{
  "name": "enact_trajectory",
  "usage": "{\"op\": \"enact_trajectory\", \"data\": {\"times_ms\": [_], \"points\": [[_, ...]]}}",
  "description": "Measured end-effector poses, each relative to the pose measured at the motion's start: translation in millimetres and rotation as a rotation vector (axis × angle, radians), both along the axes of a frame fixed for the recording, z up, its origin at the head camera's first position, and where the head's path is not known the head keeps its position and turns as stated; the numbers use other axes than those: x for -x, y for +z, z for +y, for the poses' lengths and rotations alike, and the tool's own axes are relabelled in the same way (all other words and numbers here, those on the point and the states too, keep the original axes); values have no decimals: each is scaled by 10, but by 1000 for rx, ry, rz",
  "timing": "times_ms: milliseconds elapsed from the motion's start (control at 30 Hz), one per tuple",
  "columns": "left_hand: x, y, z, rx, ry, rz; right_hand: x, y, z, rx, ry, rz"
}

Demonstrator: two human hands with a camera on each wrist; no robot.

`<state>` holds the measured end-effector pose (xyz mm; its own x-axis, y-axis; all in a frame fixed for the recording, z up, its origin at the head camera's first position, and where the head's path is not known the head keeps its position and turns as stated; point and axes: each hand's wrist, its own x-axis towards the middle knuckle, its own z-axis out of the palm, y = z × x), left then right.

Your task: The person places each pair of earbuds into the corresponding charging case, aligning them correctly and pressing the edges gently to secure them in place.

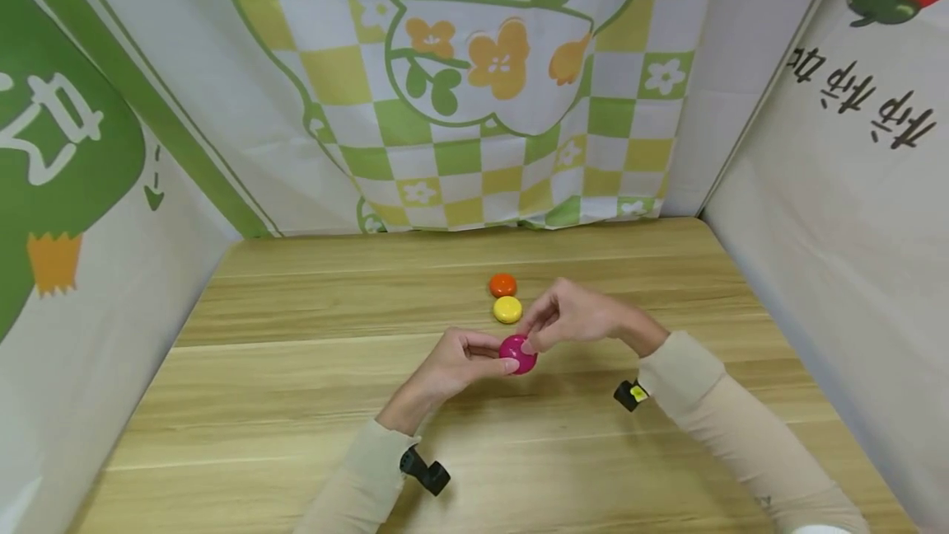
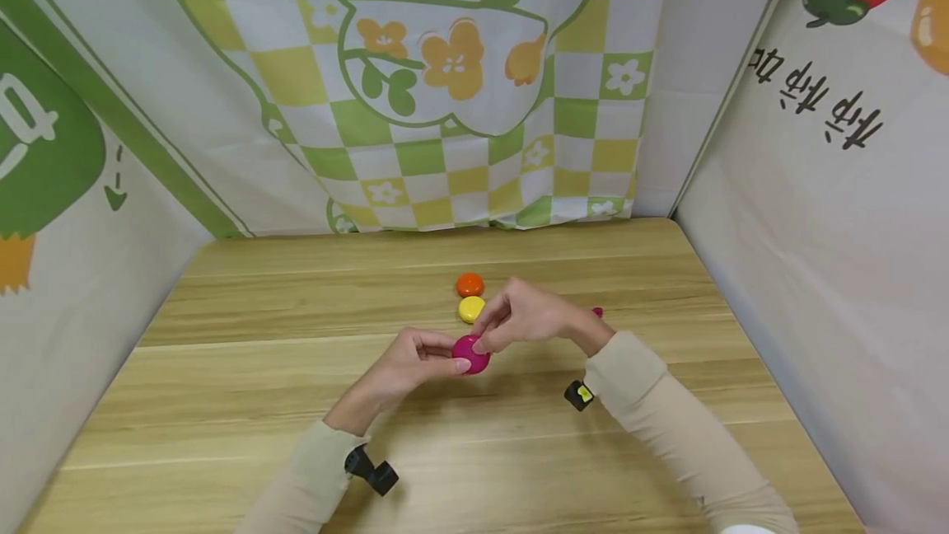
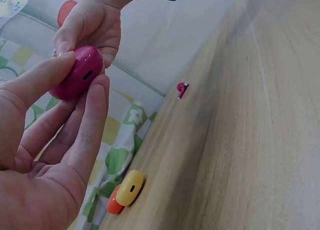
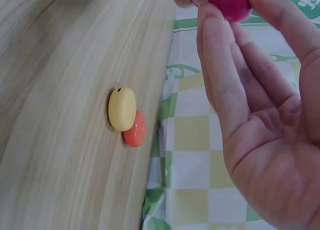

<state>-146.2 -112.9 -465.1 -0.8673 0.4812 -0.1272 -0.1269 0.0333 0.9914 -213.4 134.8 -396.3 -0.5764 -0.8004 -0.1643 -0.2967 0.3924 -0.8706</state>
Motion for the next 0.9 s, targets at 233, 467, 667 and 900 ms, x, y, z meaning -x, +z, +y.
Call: {"op": "enact_trajectory", "data": {"times_ms": [233, 467, 667, 900], "points": [[-16, 19, 15, -71, -5, 28, 92, -56, 48, 62, -15, -264], [-41, -15, 48, -120, 9, 50, 144, -167, 190, 118, -59, -429], [-46, -21, 12, -109, 85, 47, 256, 20, 512, 55, -236, -254], [-27, -6, -7, -76, 117, 44, 346, 176, 971, -168, -377, 41]]}}
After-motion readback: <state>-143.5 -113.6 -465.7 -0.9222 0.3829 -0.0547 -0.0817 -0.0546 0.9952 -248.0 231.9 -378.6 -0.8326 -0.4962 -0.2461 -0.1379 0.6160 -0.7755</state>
